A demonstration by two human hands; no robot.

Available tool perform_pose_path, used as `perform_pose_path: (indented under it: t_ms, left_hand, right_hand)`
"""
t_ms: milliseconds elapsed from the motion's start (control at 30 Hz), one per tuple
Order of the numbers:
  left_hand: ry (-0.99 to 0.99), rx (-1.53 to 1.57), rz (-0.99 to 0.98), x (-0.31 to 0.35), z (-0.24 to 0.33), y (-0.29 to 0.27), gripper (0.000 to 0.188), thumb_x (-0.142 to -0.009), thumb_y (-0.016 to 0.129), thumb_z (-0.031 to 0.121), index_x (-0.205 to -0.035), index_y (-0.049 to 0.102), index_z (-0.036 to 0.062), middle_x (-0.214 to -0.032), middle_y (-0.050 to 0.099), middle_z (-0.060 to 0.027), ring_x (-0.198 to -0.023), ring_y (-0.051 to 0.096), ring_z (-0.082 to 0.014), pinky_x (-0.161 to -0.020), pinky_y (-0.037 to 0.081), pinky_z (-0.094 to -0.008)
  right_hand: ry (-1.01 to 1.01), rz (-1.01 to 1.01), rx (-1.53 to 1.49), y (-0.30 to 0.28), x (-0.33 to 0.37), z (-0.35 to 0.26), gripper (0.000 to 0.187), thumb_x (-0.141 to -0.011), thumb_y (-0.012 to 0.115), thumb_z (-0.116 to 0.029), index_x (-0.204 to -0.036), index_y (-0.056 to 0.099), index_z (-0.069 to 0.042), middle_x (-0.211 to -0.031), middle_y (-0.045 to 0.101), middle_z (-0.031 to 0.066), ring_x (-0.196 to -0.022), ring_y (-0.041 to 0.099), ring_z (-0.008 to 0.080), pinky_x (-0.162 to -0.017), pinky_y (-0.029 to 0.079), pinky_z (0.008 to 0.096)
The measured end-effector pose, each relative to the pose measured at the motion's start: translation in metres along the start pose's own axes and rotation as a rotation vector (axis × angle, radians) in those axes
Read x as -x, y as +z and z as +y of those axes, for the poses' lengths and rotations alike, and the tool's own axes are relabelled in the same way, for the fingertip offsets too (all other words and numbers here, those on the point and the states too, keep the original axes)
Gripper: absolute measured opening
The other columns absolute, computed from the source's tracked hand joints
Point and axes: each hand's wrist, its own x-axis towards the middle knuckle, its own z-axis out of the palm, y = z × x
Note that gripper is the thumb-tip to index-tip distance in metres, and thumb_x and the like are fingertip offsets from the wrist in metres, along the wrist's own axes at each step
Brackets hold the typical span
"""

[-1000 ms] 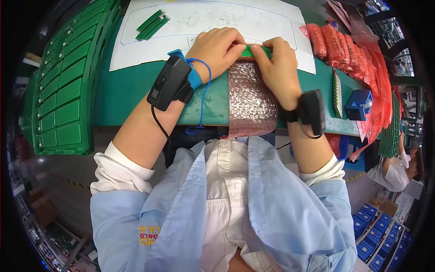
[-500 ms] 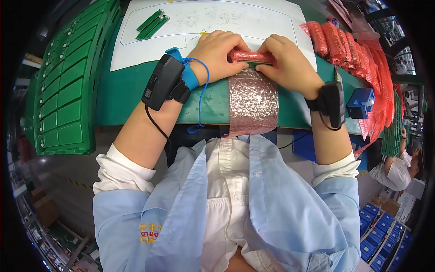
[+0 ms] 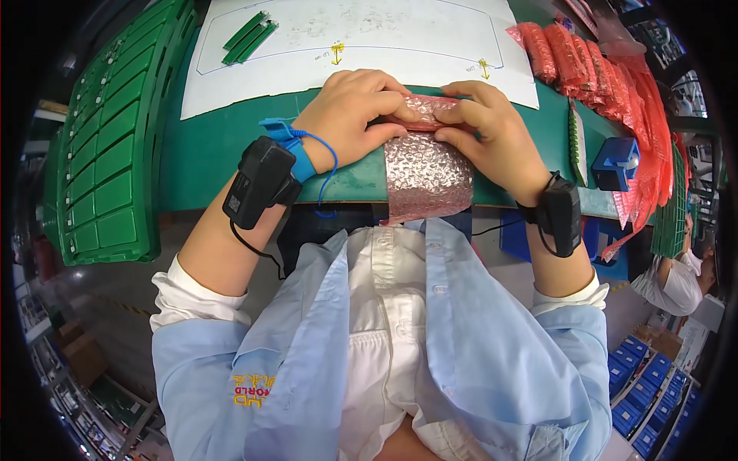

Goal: The person picks up circuit boards from a green tray, wraps them individually in bubble wrap sleeves, and sets them aside in a pile.

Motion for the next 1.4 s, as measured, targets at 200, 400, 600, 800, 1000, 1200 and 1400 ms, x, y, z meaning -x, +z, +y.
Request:
perform_pose_path:
  t_ms: [200, 400, 600, 800, 1000, 1200, 1400]
  left_hand:
    - [-0.113, 0.071, 0.033, -0.007, 0.011, 0.005, 0.033, -0.076, 0.074, 0.018, -0.107, 0.062, 0.0172, -0.098, 0.064, -0.0035, -0.094, 0.061, -0.0258, -0.089, 0.041, -0.0389]
    - [-0.204, 0.06, 0.027, -0.011, 0.018, 0.008, 0.049, -0.074, 0.075, 0.017, -0.118, 0.055, 0.0167, -0.099, 0.064, -0.004, -0.094, 0.06, -0.0273, -0.088, 0.042, -0.0392]
    - [-0.221, -0.021, -0.005, -0.015, 0.019, 0.01, 0.04, -0.074, 0.075, 0.018, -0.11, 0.06, 0.0154, -0.102, 0.063, -0.0034, -0.097, 0.059, -0.0257, -0.088, 0.042, -0.0384]
    - [-0.155, -0.143, 0.011, -0.006, 0.028, 0.013, 0.032, -0.076, 0.073, 0.017, -0.107, 0.066, 0.0184, -0.102, 0.063, -0.0017, -0.098, 0.059, -0.0221, -0.087, 0.041, -0.0378]
    - [-0.083, -0.253, 0.042, 0.001, 0.031, 0.015, 0.029, -0.079, 0.072, 0.018, -0.107, 0.069, 0.023, -0.103, 0.063, -0.0008, -0.1, 0.059, -0.0207, -0.089, 0.04, -0.038]
    - [-0.106, -0.257, 0.033, -0.002, 0.037, 0.006, 0.029, -0.079, 0.074, 0.023, -0.107, 0.069, 0.0205, -0.107, 0.064, -0.005, -0.101, 0.059, -0.0246, -0.091, 0.042, -0.04]
    - [-0.38, -0.615, 0.384, -0.012, -0.038, -0.058, 0.036, -0.082, 0.071, 0.031, -0.11, 0.066, 0.0102, -0.112, 0.063, -0.0129, -0.104, 0.06, -0.0357, -0.087, 0.048, -0.046]
  right_hand:
    - [0.296, -0.01, -0.248, -0.003, 0.004, 0.004, 0.036, -0.077, 0.077, -0.006, -0.108, 0.06, -0.002, -0.109, 0.063, 0.0106, -0.096, 0.062, 0.022, -0.085, 0.049, 0.0302]
    - [0.346, -0.076, -0.339, -0.008, 0.006, 0.01, 0.041, -0.078, 0.077, -0.006, -0.114, 0.057, -0.001, -0.109, 0.064, 0.0091, -0.099, 0.061, 0.0176, -0.087, 0.048, 0.0294]
    - [0.274, 0.032, -0.38, -0.002, 0.016, 0.01, 0.036, -0.084, 0.073, -0.007, -0.116, 0.058, 0.0, -0.113, 0.064, 0.0068, -0.104, 0.059, 0.0135, -0.091, 0.047, 0.0264]
    - [0.412, 0.076, -0.537, 0.006, 0.018, 0.014, 0.032, -0.089, 0.067, -0.008, -0.119, 0.058, 0.0, -0.112, 0.064, 0.0052, -0.102, 0.059, 0.0116, -0.09, 0.046, 0.0248]
    - [0.498, 0.032, -0.57, 0.008, 0.017, 0.019, 0.025, -0.095, 0.06, -0.009, -0.118, 0.059, 0.0, -0.105, 0.064, 0.0027, -0.095, 0.058, 0.0077, -0.084, 0.047, 0.022]
    - [0.458, 0.074, -0.48, 0.012, 0.018, 0.014, 0.022, -0.096, 0.058, -0.01, -0.116, 0.059, 0.0, -0.102, 0.063, 0.0015, -0.089, 0.056, 0.0051, -0.08, 0.046, 0.0203]
    - [0.515, 0.095, -0.562, -0.002, 0.019, 0.015, 0.022, -0.095, 0.059, -0.009, -0.115, 0.059, 0.0, -0.1, 0.064, 0.0011, -0.088, 0.056, 0.0054, -0.078, 0.046, 0.0202]
